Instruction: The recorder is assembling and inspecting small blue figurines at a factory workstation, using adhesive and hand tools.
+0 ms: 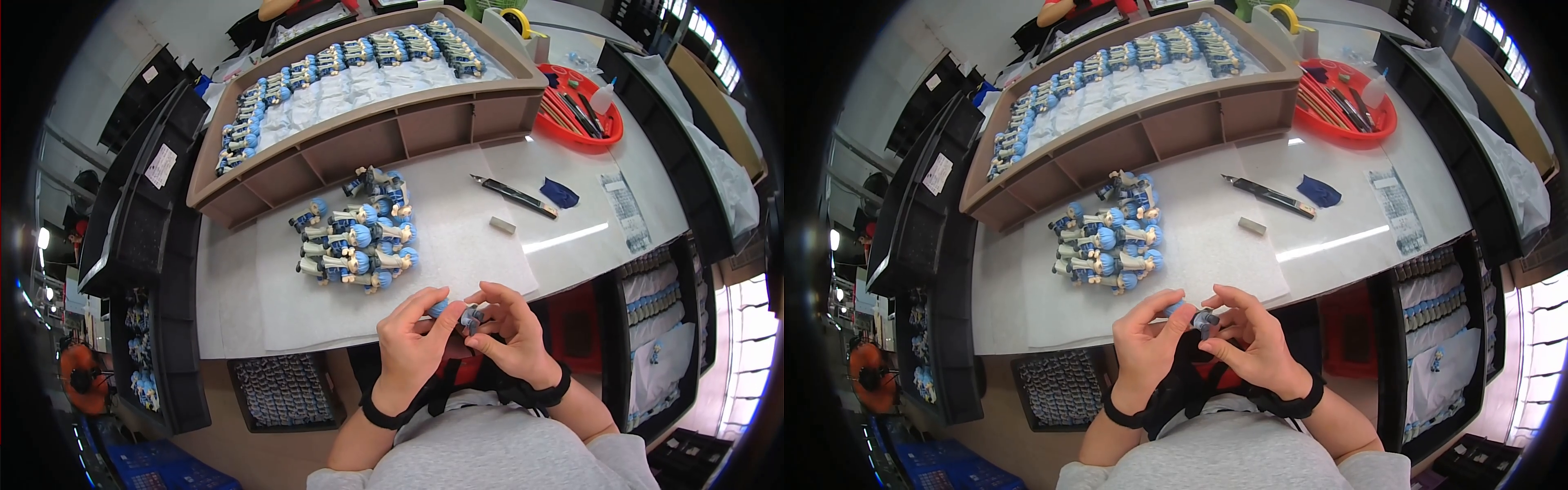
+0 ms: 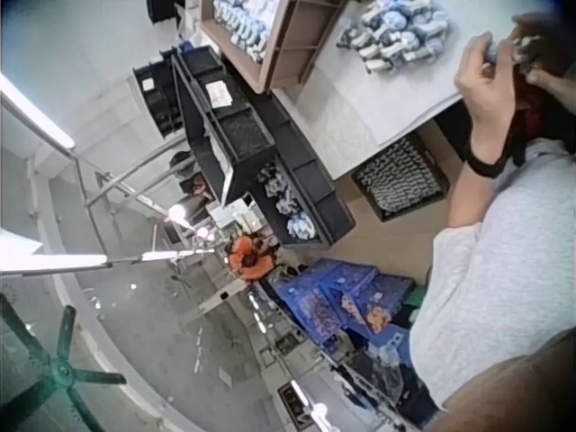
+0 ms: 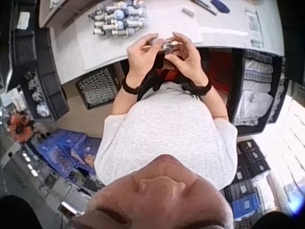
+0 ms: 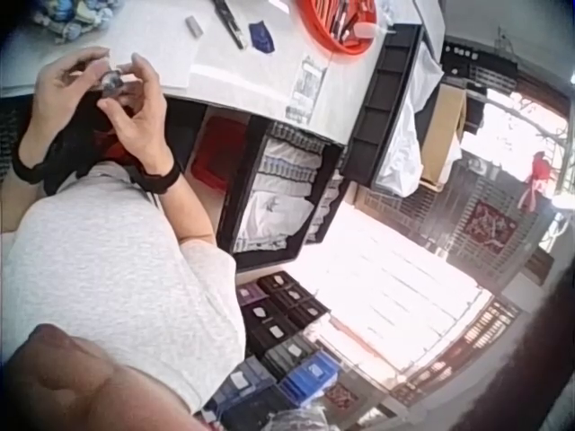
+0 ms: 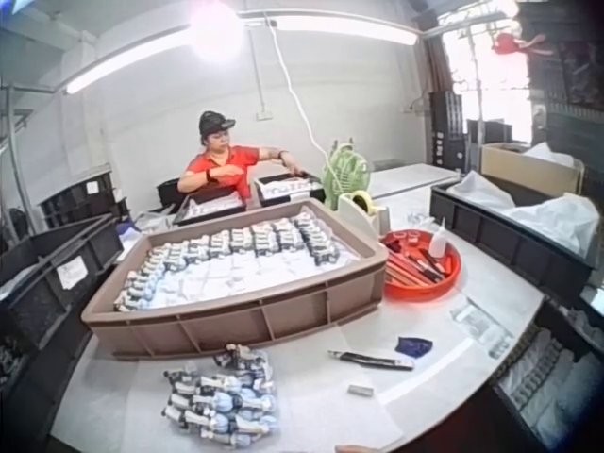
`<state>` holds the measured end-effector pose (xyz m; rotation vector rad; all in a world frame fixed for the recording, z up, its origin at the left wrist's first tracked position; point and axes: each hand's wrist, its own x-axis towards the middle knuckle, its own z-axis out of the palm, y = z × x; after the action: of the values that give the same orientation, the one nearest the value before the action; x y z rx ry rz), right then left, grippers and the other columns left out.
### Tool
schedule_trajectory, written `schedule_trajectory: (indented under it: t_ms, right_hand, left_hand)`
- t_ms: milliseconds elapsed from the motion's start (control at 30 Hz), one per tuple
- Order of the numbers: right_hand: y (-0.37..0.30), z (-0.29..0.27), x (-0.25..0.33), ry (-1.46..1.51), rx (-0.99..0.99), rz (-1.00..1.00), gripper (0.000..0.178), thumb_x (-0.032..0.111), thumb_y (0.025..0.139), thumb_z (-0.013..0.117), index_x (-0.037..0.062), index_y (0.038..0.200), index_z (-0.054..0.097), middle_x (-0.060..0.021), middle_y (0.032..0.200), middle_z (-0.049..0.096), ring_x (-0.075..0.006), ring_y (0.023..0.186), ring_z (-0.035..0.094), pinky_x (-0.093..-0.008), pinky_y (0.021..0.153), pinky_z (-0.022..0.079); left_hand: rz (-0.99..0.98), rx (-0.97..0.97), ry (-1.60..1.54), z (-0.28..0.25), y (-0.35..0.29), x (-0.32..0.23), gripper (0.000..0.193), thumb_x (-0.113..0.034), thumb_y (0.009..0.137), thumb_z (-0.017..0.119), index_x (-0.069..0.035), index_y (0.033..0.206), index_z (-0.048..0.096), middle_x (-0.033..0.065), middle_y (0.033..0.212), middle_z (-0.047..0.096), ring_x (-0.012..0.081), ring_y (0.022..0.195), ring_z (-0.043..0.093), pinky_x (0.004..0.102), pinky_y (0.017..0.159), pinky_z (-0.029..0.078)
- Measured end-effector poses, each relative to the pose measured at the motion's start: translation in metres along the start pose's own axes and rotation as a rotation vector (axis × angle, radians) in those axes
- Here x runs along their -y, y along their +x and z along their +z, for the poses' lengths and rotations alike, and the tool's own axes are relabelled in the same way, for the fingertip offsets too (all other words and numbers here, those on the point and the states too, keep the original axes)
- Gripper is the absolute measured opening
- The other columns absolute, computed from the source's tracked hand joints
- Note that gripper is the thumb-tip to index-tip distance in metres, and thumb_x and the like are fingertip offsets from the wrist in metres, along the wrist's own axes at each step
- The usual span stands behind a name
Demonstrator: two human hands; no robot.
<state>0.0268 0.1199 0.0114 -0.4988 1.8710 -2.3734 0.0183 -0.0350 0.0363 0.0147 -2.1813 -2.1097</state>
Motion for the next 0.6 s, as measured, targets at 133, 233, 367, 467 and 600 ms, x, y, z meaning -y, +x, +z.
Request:
schedule_trajectory:
  t_ms: [133, 233, 367, 467, 600]
  right_hand:
    - [0.000, 0.000, 0.005, -0.009, -0.007, 0.039, 0.062, -0.007, 0.076, 0.065, 0.0037, 0.130, 0.036, -0.0124, 0.114, 0.050, -0.0120, 0.081, 0.057, -0.0235, 0.069, 0.053]
    - [-0.001, -0.002, 0.005, -0.016, -0.006, 0.039, 0.059, -0.007, 0.077, 0.063, 0.0035, 0.129, 0.037, -0.0126, 0.112, 0.050, -0.0115, 0.079, 0.058, -0.0224, 0.066, 0.052]
    - [-0.002, -0.008, 0.007, -0.079, -0.053, 0.046, 0.051, -0.004, 0.079, 0.062, 0.0024, 0.125, 0.041, -0.0120, 0.108, 0.053, -0.0109, 0.080, 0.058, -0.0223, 0.068, 0.052]
    - [-0.003, -0.019, 0.010, -0.106, -0.113, 0.049, 0.047, -0.004, 0.079, 0.062, 0.0015, 0.122, 0.044, -0.0113, 0.105, 0.055, -0.0107, 0.080, 0.058, -0.0222, 0.069, 0.051]
    - [0.002, -0.040, 0.022, -0.156, -0.219, -0.011, 0.041, -0.004, 0.080, 0.061, -0.0020, 0.118, 0.047, -0.0104, 0.101, 0.056, -0.0110, 0.081, 0.057, -0.0228, 0.068, 0.051]
  left_hand:
    - [0.188, -0.102, 0.182, -0.001, 0.003, 0.000, 0.021, -0.007, 0.075, 0.071, 0.007, 0.087, 0.063, 0.0143, 0.084, 0.063, 0.0135, 0.066, 0.062, 0.0237, 0.053, 0.053]
    - [0.216, -0.137, 0.255, -0.003, 0.005, 0.002, 0.020, -0.007, 0.073, 0.072, 0.007, 0.084, 0.063, 0.0146, 0.083, 0.063, 0.0144, 0.062, 0.061, 0.0239, 0.051, 0.052]
    - [0.235, -0.180, 0.305, -0.006, 0.007, 0.008, 0.019, -0.007, 0.072, 0.073, 0.006, 0.083, 0.064, 0.0142, 0.083, 0.064, 0.0151, 0.060, 0.061, 0.0239, 0.050, 0.051]
    - [0.256, -0.213, 0.335, -0.008, 0.010, 0.013, 0.019, -0.007, 0.071, 0.074, 0.005, 0.081, 0.064, 0.0144, 0.082, 0.064, 0.0162, 0.059, 0.061, 0.0241, 0.049, 0.050]
    - [0.271, -0.243, 0.354, -0.009, 0.013, 0.015, 0.019, -0.006, 0.070, 0.075, 0.005, 0.080, 0.063, 0.0147, 0.081, 0.063, 0.0163, 0.058, 0.060, 0.0244, 0.050, 0.050]
